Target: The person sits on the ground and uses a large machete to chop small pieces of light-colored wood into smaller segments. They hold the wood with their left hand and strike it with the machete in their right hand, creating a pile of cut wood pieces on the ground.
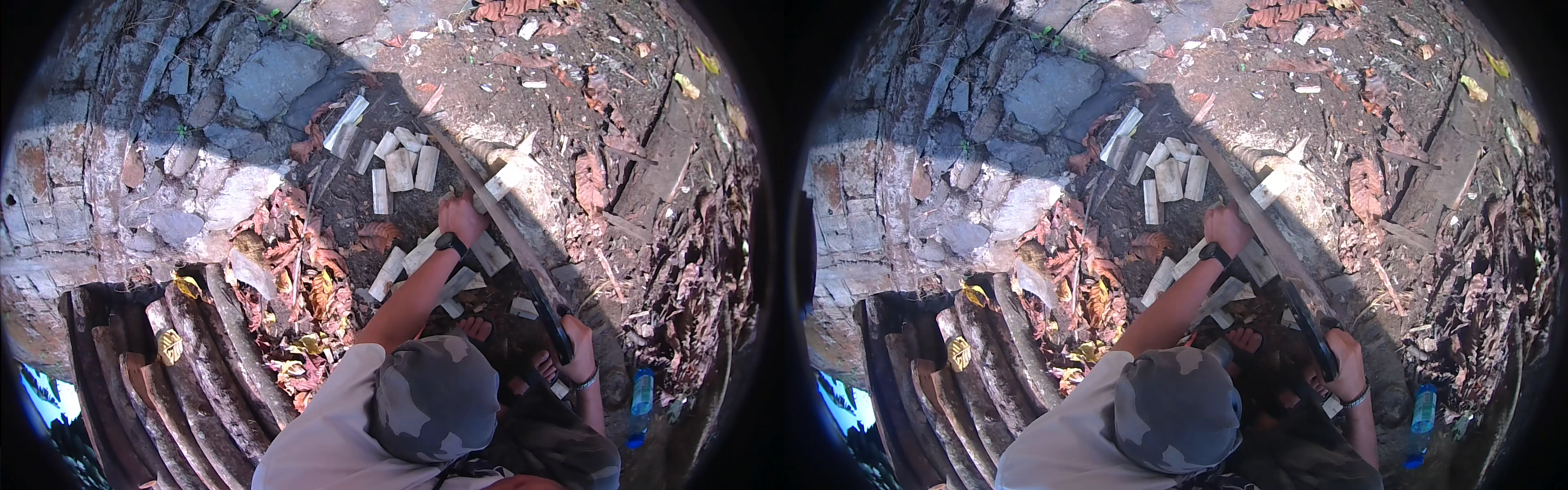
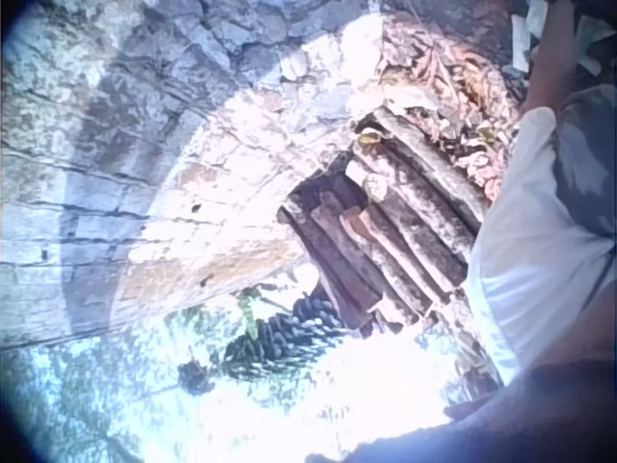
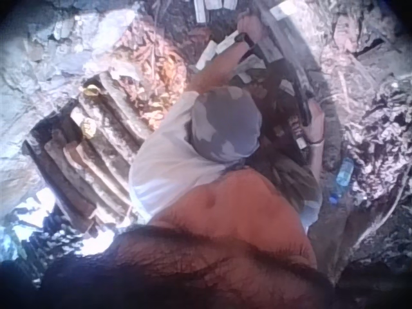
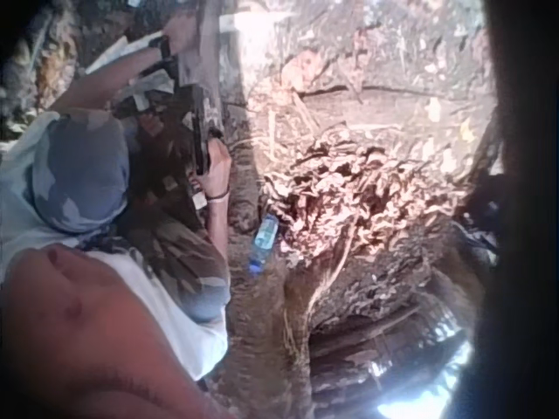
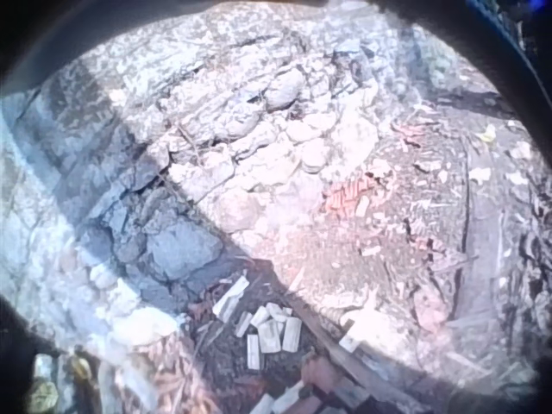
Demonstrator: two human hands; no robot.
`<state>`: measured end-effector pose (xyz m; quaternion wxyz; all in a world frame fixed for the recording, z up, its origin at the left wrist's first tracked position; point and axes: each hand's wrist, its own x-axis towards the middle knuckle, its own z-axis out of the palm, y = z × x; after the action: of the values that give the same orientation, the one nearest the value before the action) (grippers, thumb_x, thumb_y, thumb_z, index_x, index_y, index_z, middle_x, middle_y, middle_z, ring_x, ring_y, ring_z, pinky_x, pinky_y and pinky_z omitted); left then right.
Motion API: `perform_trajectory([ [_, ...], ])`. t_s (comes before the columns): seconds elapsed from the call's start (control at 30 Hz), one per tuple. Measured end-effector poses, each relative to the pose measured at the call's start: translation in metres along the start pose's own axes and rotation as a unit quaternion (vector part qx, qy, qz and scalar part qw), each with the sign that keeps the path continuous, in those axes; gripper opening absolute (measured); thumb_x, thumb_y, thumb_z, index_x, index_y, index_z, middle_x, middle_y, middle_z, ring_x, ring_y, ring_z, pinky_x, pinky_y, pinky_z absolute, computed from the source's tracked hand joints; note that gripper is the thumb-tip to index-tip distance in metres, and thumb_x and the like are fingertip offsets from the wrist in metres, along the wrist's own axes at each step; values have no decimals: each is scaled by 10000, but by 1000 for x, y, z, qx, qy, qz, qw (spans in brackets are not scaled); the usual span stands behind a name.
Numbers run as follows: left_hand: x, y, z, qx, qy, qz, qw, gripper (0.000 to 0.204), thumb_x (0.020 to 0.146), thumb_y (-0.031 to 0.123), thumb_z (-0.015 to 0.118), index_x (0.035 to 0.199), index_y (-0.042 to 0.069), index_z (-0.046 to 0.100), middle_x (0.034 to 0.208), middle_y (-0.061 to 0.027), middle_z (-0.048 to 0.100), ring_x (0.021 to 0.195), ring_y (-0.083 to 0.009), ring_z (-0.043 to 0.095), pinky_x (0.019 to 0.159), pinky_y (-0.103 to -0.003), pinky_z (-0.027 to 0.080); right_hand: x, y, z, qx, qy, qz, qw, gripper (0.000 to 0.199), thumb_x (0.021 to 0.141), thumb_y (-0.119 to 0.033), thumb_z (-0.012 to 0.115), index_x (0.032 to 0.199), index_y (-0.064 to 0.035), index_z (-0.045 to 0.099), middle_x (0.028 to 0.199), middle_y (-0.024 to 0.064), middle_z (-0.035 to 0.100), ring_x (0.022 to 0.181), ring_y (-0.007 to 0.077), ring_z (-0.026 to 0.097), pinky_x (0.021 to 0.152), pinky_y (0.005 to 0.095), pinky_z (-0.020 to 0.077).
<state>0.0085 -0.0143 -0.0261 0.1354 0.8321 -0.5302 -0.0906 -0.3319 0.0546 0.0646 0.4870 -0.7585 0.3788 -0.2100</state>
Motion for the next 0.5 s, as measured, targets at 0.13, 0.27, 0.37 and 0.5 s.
perform_trajectory([
  [0.13,0,8,3,1,-12,-8,1000,429,693,343,770,979,37,674,798,-206,696,802,-379,670,871,-456,488,-125,17,-39,-26,33,58,997,187,707,-84,670,725,-25,494,628,133,461,561,327,530,525,381,395],
  [0.27,-4,3,1,-5,5,-3,1000,393,688,308,777,944,28,673,771,-198,693,804,-386,664,870,-449,478,-136,21,-45,-91,-14,19,996,157,720,-62,646,726,-20,495,637,146,461,580,351,531,529,391,397],
  [0.37,-2,5,5,-26,24,21,999,363,686,289,780,917,31,668,763,-197,689,813,-386,664,859,-448,477,-46,-9,-25,-17,1,41,999,180,712,-23,653,742,-1,477,668,177,468,619,411,521,550,418,399],
  [0.5,-10,-4,12,-1,7,26,1000,343,677,284,791,876,39,659,777,-202,695,825,-372,671,854,-452,483,25,-11,12,5,-7,2,1000,219,672,-32,676,758,-11,476,732,180,487,722,417,525,614,440,415],
])
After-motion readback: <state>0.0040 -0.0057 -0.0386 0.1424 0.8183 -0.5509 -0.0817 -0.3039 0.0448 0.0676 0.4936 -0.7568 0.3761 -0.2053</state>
